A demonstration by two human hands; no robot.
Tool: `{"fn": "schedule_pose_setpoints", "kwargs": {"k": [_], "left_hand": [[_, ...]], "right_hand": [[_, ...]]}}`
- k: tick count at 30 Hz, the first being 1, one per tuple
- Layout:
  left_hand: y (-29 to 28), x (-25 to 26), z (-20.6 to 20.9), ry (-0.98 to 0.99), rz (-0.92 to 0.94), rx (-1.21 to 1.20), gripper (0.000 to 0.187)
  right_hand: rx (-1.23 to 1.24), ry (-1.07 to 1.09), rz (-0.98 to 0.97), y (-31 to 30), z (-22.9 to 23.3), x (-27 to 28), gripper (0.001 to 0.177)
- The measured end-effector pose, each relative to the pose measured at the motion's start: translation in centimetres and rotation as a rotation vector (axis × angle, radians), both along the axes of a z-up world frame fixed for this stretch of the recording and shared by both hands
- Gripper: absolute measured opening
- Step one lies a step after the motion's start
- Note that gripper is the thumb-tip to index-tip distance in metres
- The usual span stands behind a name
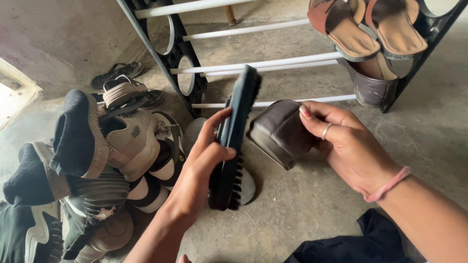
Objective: The person scrubs a dark slip-on shoe with a brush, rotating it to clean the upper, sides, and sole. The shoe is held in one hand while the other hand uses the brush to remove dirt.
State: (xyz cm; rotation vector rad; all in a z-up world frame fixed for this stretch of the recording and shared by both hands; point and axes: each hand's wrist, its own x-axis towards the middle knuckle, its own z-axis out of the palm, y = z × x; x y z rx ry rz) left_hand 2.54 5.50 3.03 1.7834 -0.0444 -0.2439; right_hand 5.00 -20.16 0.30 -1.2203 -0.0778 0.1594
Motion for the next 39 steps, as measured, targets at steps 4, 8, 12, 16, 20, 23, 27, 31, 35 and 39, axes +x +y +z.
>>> {"fn": "schedule_pose_setpoints", "kwargs": {"k": [4, 8, 12, 16, 20, 23, 27, 31, 35, 39], "left_hand": [[-1.2, -2.0, 1.3, -0.054, -0.116, 0.034, 0.087], [-1.5, -3.3, 0.7, -0.313, -0.217, 0.370, 0.090], [-1.9, -3.1, 0.8, -0.302, -0.187, 0.288, 0.083], [-3.3, -3.1, 2.8, 0.015, -0.152, 0.106, 0.084], [-4.3, -4.0, 3.8, -0.136, -0.310, -0.005, 0.086], [-4.6, -3.8, 3.3, -0.102, -0.253, -0.071, 0.088], [-4.2, -3.2, 2.2, 0.039, -0.134, 0.025, 0.085], [-4.4, -3.3, 1.5, -0.186, -0.288, -0.096, 0.085], [-4.8, -3.5, 2.3, 0.013, -0.163, -0.033, 0.089], [-4.5, -3.5, 2.2, -0.050, -0.224, -0.069, 0.088]], "right_hand": [[-0.046, -0.006, -0.057, -0.2, -0.1, 0.0, 0.025], [-0.009, -0.011, -0.152, -1.1, 0.2, 0.2, 0.024], [0.092, 0.016, -0.140, -2.0, -0.1, 0.1, 0.021], [0.121, 0.001, -0.226, -2.1, -0.2, 0.3, 0.017], [0.083, 0.013, -0.252, -2.2, -0.5, 0.4, 0.026], [0.114, 0.000, -0.225, -2.5, -0.6, 0.4, 0.022], [0.162, -0.038, -0.192, -2.9, -0.8, 0.9, 0.020], [0.069, -0.052, -0.308, -3.0, -1.2, 1.5, 0.023], [0.155, -0.040, -0.217, -3.3, -0.8, 1.1, 0.020], [0.133, -0.031, -0.242, -3.3, -0.8, 1.1, 0.020]]}}
